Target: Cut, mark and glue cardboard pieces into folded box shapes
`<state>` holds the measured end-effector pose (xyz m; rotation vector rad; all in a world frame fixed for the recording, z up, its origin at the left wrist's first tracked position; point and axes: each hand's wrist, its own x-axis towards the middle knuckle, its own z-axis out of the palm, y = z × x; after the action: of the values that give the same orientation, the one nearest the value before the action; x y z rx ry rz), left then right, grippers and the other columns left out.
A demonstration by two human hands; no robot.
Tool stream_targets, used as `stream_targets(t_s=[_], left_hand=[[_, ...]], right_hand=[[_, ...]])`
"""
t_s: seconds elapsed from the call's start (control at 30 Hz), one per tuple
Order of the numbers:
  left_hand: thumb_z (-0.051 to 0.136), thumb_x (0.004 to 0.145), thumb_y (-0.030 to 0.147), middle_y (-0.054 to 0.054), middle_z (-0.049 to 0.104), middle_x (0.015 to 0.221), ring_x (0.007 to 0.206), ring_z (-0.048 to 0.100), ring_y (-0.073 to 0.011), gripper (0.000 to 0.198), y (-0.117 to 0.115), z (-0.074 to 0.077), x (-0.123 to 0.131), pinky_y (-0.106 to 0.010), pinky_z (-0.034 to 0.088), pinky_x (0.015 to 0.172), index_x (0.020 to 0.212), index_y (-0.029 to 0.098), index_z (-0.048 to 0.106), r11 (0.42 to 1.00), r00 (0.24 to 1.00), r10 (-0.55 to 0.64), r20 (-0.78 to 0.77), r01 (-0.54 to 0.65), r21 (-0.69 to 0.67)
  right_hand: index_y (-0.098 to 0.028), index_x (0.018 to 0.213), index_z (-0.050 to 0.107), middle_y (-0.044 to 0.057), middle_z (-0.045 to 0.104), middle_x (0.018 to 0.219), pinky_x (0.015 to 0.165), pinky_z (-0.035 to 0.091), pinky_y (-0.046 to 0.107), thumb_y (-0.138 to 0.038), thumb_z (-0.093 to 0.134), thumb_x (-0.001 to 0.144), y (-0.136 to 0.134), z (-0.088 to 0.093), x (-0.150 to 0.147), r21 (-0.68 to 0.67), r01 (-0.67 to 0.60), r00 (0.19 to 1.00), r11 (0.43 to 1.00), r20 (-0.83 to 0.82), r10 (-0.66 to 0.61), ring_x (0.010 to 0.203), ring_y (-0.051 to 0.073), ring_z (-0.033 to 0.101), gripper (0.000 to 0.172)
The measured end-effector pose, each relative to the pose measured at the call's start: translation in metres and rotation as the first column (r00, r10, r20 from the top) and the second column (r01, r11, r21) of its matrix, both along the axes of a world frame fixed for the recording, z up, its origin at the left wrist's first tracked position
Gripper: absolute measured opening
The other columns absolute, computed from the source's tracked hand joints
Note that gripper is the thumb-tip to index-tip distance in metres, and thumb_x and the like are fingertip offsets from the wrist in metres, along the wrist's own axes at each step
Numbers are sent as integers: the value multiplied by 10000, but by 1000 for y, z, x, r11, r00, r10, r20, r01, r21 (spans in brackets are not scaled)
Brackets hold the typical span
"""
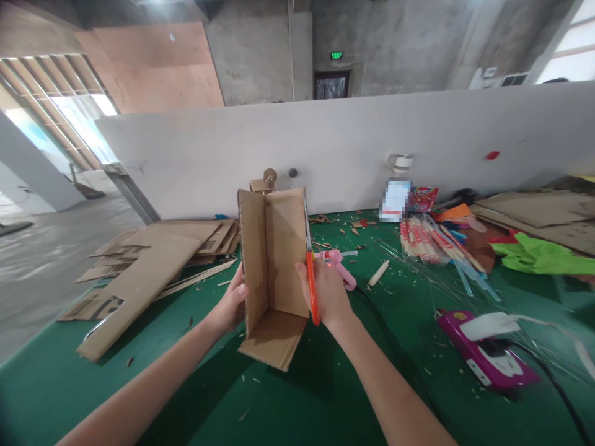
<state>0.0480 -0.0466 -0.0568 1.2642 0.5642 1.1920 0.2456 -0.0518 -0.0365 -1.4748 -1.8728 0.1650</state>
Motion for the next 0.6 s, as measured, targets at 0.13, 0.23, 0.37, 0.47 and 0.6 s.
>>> stream_targets(t_s=[0.13, 0.23, 0.37, 0.47, 0.6], left_hand=[[720, 659, 577, -48, 524, 1300, 1202, 469, -311, 640, 0, 1, 1, -454, 366, 1020, 1204, 298, 536, 1000, 1000, -15, 16, 14, 9], [710, 669, 580, -55, 536, 1290, 1193, 478, -312, 619, -1, 2, 3, -450, 382, 1005, 1187, 287, 540, 1000, 999, -27, 20, 27, 13], [713, 679, 565, -52, 517, 1322, 1232, 451, -309, 607, -2, -1, 4, -427, 358, 1037, 1187, 284, 534, 998, 1000, -22, -1, 22, 64], [700, 697, 560, -53, 490, 1354, 1252, 435, -314, 621, -1, -3, 2, -409, 374, 1021, 1227, 293, 514, 995, 999, -44, -20, 46, 86], [692, 719, 539, -60, 463, 1365, 1242, 449, -321, 698, 6, 1, -8, -393, 407, 984, 1333, 318, 443, 985, 995, -16, -98, 32, 169]], right_hand=[[-241, 613, 347, 21, 504, 559, 534, 356, 301, -449, 219, 974, 1, 0, 2, -10, 35, 999, 999, 0, -35, 536, 182, 523, 436], [-242, 607, 351, 13, 497, 528, 510, 339, 289, -442, 212, 972, 1, 2, 2, -28, 54, 998, 998, -17, -54, 507, 176, 521, 438], [-245, 621, 371, 9, 496, 519, 519, 346, 291, -418, 210, 966, 0, 7, 2, -2, 77, 997, 997, -33, -77, 489, 176, 526, 419], [-244, 635, 391, 21, 530, 560, 553, 374, 298, -399, 233, 957, -1, 8, 3, 48, 99, 993, 994, -64, -96, 524, 182, 550, 391], [-238, 619, 415, 37, 568, 588, 593, 416, 306, -404, 236, 961, -2, 6, 2, 48, 107, 988, 993, -113, -101, 571, 189, 576, 420]])
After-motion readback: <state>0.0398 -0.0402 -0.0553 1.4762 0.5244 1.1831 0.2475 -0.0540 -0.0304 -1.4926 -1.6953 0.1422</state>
